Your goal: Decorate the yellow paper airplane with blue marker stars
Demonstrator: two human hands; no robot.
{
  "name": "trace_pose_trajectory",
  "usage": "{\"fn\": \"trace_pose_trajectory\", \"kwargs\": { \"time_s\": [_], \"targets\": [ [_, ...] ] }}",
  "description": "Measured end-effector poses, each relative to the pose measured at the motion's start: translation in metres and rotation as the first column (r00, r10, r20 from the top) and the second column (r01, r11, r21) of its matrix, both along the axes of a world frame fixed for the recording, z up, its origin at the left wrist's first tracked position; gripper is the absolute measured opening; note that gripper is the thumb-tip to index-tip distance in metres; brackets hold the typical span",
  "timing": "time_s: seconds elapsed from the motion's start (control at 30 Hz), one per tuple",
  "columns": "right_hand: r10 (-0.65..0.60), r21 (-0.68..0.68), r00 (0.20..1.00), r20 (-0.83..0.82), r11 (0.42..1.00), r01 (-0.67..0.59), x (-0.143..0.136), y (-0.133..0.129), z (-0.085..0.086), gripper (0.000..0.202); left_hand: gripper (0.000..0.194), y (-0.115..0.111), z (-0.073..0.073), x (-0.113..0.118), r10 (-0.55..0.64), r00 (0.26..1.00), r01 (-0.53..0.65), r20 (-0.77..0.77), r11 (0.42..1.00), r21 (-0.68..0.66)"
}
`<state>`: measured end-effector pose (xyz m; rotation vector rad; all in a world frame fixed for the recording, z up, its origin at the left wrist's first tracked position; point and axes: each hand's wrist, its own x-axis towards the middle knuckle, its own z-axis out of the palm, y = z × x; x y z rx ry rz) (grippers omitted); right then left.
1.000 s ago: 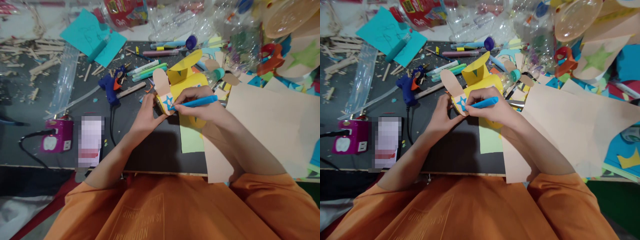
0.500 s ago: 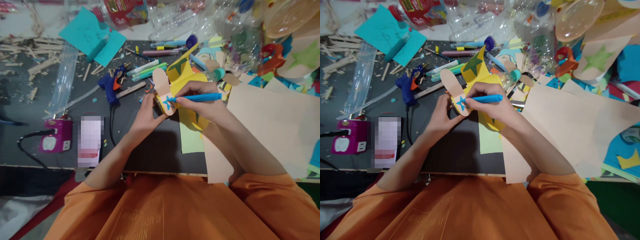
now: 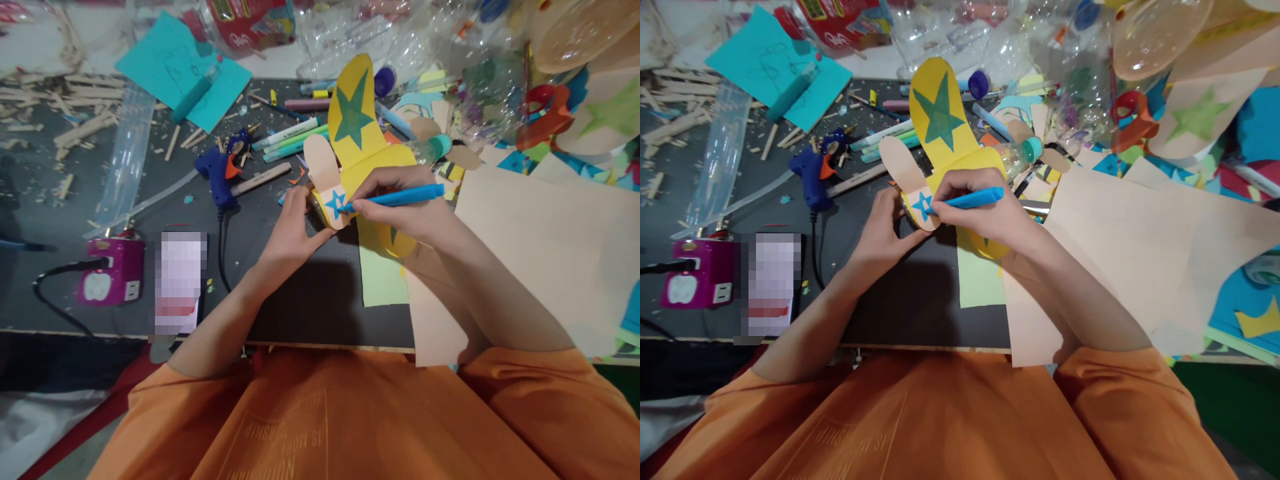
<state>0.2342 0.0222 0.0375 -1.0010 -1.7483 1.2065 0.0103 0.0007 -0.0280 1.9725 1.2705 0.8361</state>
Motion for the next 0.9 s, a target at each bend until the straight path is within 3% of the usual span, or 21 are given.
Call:
{"fn": "trace_pose_trajectory", "kwargs": {
  "time_s": [0.4,0.9],
  "targets": [
    [-0.042,0.019,0.999,0.03,0.999,0.041,0.001,-0.0005,-0.0003,0.028,0.067,-0.0005,0.0012,0.0013,0.017,1.0,-0.017,0.004,1.0,-0.017],
    [0.007,0.02,0.998,0.056,1.0,-0.008,0.0027,0.0011,0.0005,0.032,0.064,-0.0003,0.0035,0.0016,0.011,1.0,-0.011,-0.001,1.0,-0.016]
  ]
}}
